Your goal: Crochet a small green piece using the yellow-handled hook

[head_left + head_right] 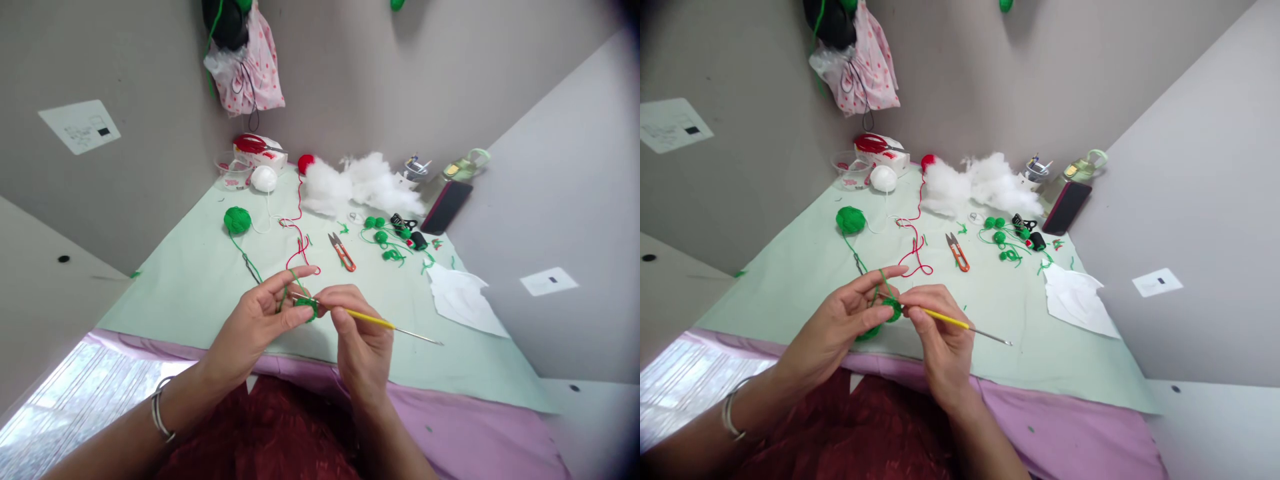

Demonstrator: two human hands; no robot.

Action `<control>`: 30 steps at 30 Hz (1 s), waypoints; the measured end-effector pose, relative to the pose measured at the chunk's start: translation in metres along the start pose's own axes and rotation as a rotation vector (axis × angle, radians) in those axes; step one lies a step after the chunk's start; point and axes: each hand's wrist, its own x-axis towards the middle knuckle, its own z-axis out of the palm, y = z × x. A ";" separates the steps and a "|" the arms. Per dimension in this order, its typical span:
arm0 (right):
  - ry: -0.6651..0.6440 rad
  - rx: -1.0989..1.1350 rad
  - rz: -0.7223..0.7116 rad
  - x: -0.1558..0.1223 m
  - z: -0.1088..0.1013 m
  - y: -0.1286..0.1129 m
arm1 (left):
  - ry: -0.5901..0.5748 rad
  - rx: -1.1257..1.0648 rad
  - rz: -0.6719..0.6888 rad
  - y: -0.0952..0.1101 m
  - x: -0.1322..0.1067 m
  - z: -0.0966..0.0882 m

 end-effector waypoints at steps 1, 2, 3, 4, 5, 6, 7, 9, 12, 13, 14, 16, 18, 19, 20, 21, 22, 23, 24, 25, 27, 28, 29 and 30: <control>-0.004 0.006 0.003 0.000 0.000 0.001 | -0.005 -0.022 -0.011 0.000 0.000 0.000; -0.008 0.025 0.009 0.000 -0.001 0.001 | -0.015 -0.043 -0.022 0.001 0.001 0.000; -0.012 0.058 0.021 0.001 -0.002 0.002 | -0.028 -0.059 -0.037 0.001 0.001 -0.001; -0.015 0.104 0.036 0.002 -0.002 0.003 | -0.043 -0.071 -0.056 0.002 0.002 -0.002; -0.013 0.157 0.053 0.003 -0.003 0.004 | -0.060 -0.080 -0.080 0.002 0.002 -0.003; -0.008 0.209 0.074 0.005 -0.004 0.004 | -0.081 -0.088 -0.108 0.003 0.003 -0.005; -0.001 0.256 0.099 0.007 -0.005 0.004 | -0.105 -0.096 -0.138 0.004 0.003 -0.007; 0.014 0.328 0.158 0.011 -0.007 0.002 | -0.152 -0.116 -0.187 0.006 0.004 -0.010; 0.021 0.380 0.238 0.013 -0.008 0.000 | -0.169 -0.124 -0.181 0.006 0.004 -0.010; 0.019 0.371 0.251 0.012 -0.007 0.000 | -0.157 -0.116 -0.156 0.005 0.003 -0.009; 0.015 0.350 0.253 0.011 -0.007 0.000 | -0.143 -0.106 -0.130 0.003 0.002 -0.007; 0.006 0.278 0.214 0.007 -0.004 0.002 | -0.110 -0.075 -0.094 -0.001 0.001 -0.003; 0.006 0.183 0.134 0.003 -0.001 0.004 | -0.067 -0.025 -0.067 -0.004 0.000 -0.001; 0.013 0.132 0.090 0.001 0.000 0.004 | -0.038 0.007 -0.049 -0.006 -0.001 0.000; 0.020 0.084 0.050 0.000 0.002 0.005 | -0.009 0.039 -0.024 -0.006 -0.001 0.001; 0.026 0.042 0.018 -0.002 0.003 0.005 | 0.016 0.065 0.004 -0.007 -0.001 0.002; 0.033 0.012 -0.005 -0.002 0.004 0.005 | 0.035 0.084 0.026 -0.007 -0.002 0.002; 0.043 -0.005 -0.018 -0.002 0.004 0.005 | 0.045 0.097 0.041 -0.006 -0.002 0.003; 0.051 -0.010 -0.021 -0.002 0.004 0.005 | 0.050 0.106 0.050 -0.005 -0.002 0.003; 0.059 -0.003 -0.016 -0.002 0.004 0.005 | 0.045 0.115 0.055 -0.005 -0.002 0.003; 0.074 0.042 0.019 0.000 0.004 0.006 | 0.031 0.131 0.061 -0.004 -0.002 0.002; 0.080 0.079 0.040 0.001 0.003 0.007 | 0.028 0.141 0.066 -0.003 -0.002 0.001; 0.083 0.119 0.060 0.002 0.003 0.007 | 0.029 0.151 0.070 -0.003 -0.002 0.000; 0.084 0.157 0.077 0.003 0.002 0.008 | 0.035 0.161 0.074 -0.004 -0.003 -0.001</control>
